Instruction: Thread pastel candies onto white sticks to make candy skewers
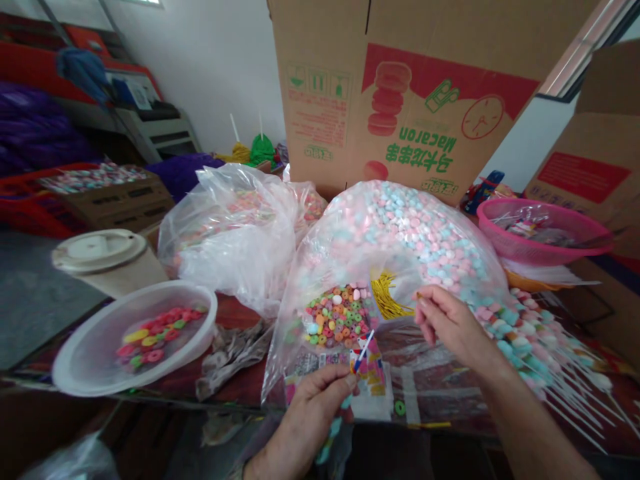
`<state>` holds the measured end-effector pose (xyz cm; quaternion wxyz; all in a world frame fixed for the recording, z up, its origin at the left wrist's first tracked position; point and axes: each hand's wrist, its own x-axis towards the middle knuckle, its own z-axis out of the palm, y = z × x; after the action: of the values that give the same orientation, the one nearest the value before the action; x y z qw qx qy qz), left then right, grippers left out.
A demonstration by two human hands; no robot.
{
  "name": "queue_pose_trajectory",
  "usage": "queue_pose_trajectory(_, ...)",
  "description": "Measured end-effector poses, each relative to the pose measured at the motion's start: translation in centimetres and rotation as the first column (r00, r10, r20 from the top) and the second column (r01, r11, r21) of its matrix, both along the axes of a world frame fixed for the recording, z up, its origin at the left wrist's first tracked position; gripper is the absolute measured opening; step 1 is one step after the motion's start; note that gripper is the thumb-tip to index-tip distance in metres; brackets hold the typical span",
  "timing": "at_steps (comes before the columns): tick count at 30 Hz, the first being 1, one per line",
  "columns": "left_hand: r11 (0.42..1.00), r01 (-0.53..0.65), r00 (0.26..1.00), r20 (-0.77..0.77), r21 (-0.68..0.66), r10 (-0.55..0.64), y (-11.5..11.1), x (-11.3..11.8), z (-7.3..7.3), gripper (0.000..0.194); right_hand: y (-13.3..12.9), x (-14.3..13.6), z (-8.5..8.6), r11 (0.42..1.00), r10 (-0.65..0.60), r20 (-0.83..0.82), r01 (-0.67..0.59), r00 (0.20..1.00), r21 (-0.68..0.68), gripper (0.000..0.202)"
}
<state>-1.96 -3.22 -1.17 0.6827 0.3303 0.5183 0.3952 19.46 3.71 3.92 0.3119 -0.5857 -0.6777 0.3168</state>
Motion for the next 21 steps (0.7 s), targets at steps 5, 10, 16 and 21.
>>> queue_pose_trajectory(5,1.000,-0.011,0.996,0.083,0.014,0.009,0.4,0.9,0.3,0.021,-6.7,-4.6,-3.4,0.972,-0.078,-0.463,-0.035,0.883,-0.232,0.036)
queue_pose_trajectory(10,0.996,-0.074,0.986,0.145,-0.058,0.082,0.6,1.4,0.4,0.022,-5.8,-2.7,-6.9,0.976,-0.215,-0.129,0.219,0.968,0.017,0.025)
queue_pose_trajectory(16,0.997,-0.031,0.999,0.036,-0.071,0.034,-0.2,1.7,0.1,0.020,-5.2,3.6,-6.8,0.894,-0.379,-0.058,0.382,0.924,0.233,0.014)
queue_pose_trajectory(21,0.994,0.097,0.994,0.047,-0.045,-0.095,-0.6,2.2,0.5,0.018,-9.4,2.2,-6.0,0.881,-0.409,-0.173,0.438,0.896,0.182,0.020)
